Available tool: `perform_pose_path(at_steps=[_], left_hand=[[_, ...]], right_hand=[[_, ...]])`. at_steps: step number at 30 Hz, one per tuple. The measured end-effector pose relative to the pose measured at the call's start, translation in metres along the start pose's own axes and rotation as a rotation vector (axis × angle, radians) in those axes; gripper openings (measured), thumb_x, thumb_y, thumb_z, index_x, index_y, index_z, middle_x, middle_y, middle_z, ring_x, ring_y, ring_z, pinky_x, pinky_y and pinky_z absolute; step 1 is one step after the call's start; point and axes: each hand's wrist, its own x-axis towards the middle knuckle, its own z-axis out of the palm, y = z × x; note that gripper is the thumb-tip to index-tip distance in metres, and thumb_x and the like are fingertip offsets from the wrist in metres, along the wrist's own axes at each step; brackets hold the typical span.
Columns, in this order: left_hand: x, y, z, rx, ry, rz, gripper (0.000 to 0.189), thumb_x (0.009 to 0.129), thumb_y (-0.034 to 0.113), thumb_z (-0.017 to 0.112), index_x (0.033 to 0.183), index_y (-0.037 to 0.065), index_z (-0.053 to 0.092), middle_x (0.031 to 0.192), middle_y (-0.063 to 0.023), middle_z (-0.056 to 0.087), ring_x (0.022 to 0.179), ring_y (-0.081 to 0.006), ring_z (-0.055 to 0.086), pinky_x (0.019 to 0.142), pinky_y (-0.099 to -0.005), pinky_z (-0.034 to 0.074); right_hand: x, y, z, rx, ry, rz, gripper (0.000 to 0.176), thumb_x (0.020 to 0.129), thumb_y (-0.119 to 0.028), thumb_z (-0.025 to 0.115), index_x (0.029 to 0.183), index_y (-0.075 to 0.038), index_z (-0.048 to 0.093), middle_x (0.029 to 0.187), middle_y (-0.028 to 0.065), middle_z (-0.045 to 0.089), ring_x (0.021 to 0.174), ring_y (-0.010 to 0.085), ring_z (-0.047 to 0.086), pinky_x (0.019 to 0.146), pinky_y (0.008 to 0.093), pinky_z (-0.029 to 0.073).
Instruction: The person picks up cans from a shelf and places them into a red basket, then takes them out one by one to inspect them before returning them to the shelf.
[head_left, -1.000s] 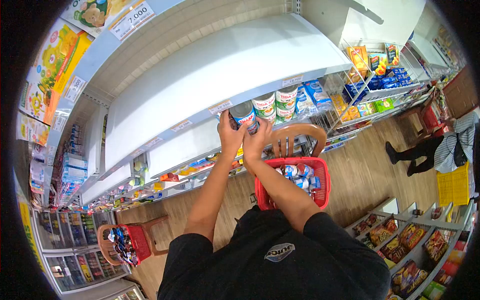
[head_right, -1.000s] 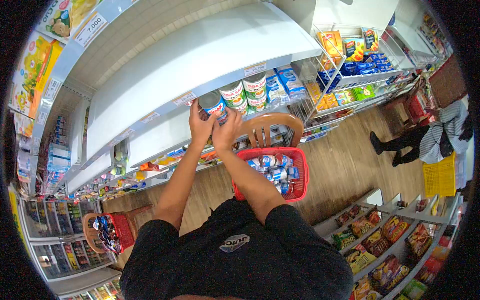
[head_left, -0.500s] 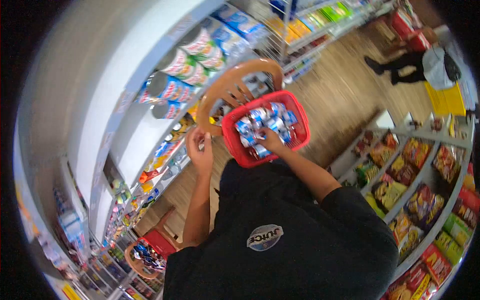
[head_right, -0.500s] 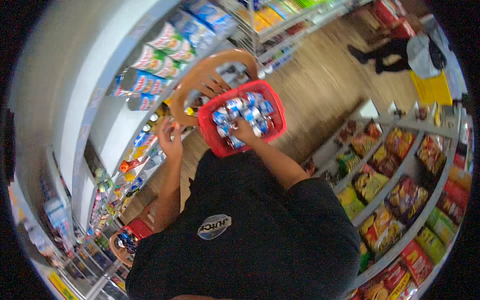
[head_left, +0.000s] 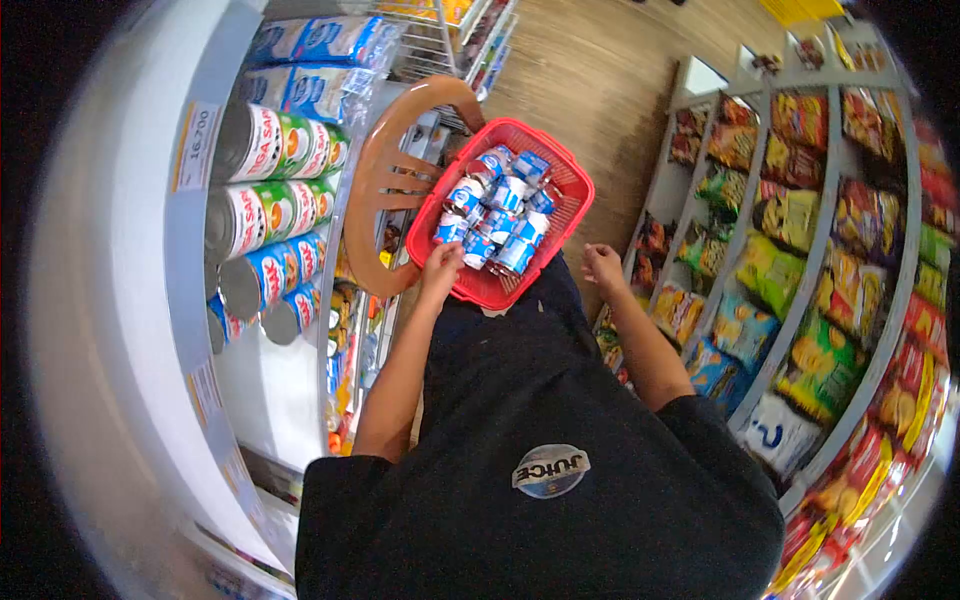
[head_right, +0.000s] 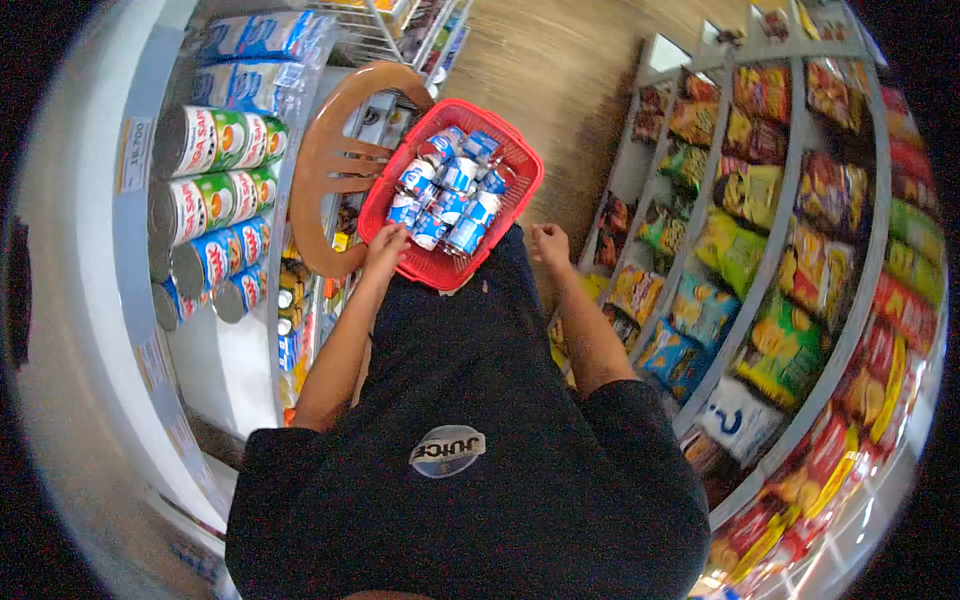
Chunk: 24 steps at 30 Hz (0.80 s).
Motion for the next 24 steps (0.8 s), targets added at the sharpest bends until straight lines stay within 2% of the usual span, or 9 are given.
perform_pose_path(at_steps=[6,8,9,10,12,15,20,22,24], left_hand=[[0.063,-0.011,-0.001,0.223,-0.136,0.122,0.037,0.095,0.029,0.067,0.120,0.002,0.064,0.098,-0.0077,0.068,0.087,-0.0142,0.063,0.075,-0.0287,0.050],[0.074,-0.002,0.011,0.270,-0.163,0.155,0.038,0.094,0.030,0.067,0.119,0.001,0.064,0.105,-0.0123,0.070,0.091,-0.0210,0.068,0.082,-0.0344,0.053],[0.101,-0.023,0.016,0.385,-0.153,0.314,0.041,0.093,0.033,0.068,0.119,0.002,0.064,0.106,-0.0136,0.071,0.094,-0.0247,0.069,0.082,-0.0365,0.054],[0.099,-0.007,0.026,0.424,-0.153,0.323,0.042,0.091,0.034,0.069,0.119,0.003,0.064,0.106,-0.0142,0.071,0.095,-0.0251,0.069,0.083,-0.0367,0.054],[0.106,0.017,0.054,0.585,-0.125,0.360,0.045,0.088,0.033,0.072,0.120,0.003,0.063,0.105,-0.0154,0.070,0.099,-0.0274,0.068,0.085,-0.0391,0.054],[0.128,0.049,0.091,0.753,-0.063,0.624,0.052,0.085,0.031,0.074,0.125,0.001,0.058,0.118,-0.0201,0.064,0.111,-0.0348,0.061,0.096,-0.0454,0.049],[0.191,0.061,0.138,0.838,-0.029,0.651,0.064,0.085,0.036,0.073,0.130,-0.006,0.053,0.123,-0.0263,0.059,0.117,-0.0441,0.055,0.102,-0.0487,0.044],[0.215,0.057,0.147,0.907,-0.046,0.522,0.066,0.088,0.038,0.068,0.134,-0.007,0.050,0.129,-0.0286,0.057,0.122,-0.0442,0.054,0.104,-0.0489,0.043],[0.232,0.054,0.153,0.882,-0.123,0.429,0.066,0.090,0.038,0.066,0.136,-0.007,0.048,0.131,-0.0293,0.056,0.124,-0.0438,0.053,0.105,-0.0484,0.042]], right_hand=[[-0.045,0.062,0.073,-0.125,-0.145,-0.016,0.033,0.089,-0.031,0.073,0.108,-0.006,0.065,0.092,0.0045,0.067,0.070,0.0126,0.061,0.051,0.0270,0.045],[-0.054,0.049,0.089,-0.318,-0.027,-0.261,0.042,0.085,-0.030,0.077,0.111,0.000,0.063,0.098,0.0114,0.067,0.081,0.0240,0.065,0.068,0.0356,0.053],[-0.056,0.032,0.095,-0.368,0.026,-0.346,0.046,0.083,-0.027,0.079,0.114,0.001,0.061,0.102,0.0153,0.067,0.086,0.0290,0.066,0.076,0.0391,0.055],[-0.047,0.026,0.099,-0.355,0.036,-0.353,0.046,0.083,-0.027,0.079,0.114,0.001,0.061,0.102,0.0153,0.067,0.086,0.0290,0.066,0.076,0.0391,0.055],[-0.016,0.009,0.102,-0.360,0.200,-0.657,0.057,0.077,-0.019,0.081,0.123,0.002,0.055,0.117,0.0230,0.059,0.102,0.0365,0.062,0.090,0.0424,0.052],[0.039,-0.018,0.104,-0.382,0.291,-0.755,0.067,0.074,-0.014,0.082,0.130,0.002,0.048,0.127,0.0263,0.051,0.112,0.0395,0.057,0.094,0.0437,0.052],[0.097,-0.070,0.100,-0.415,0.238,-0.498,0.080,0.069,-0.025,0.086,0.132,0.003,0.045,0.131,0.0284,0.048,0.121,0.0434,0.051,0.101,0.0492,0.046],[0.123,-0.074,0.105,-0.437,0.127,-0.284,0.091,0.065,-0.034,0.087,0.136,0.001,0.043,0.136,0.0278,0.046,0.130,0.0441,0.045,0.108,0.0509,0.039],[0.143,-0.069,0.114,-0.459,0.152,-0.312,0.092,0.064,-0.036,0.087,0.136,0.001,0.044,0.139,0.0271,0.046,0.131,0.0435,0.045,0.110,0.0511,0.036]])
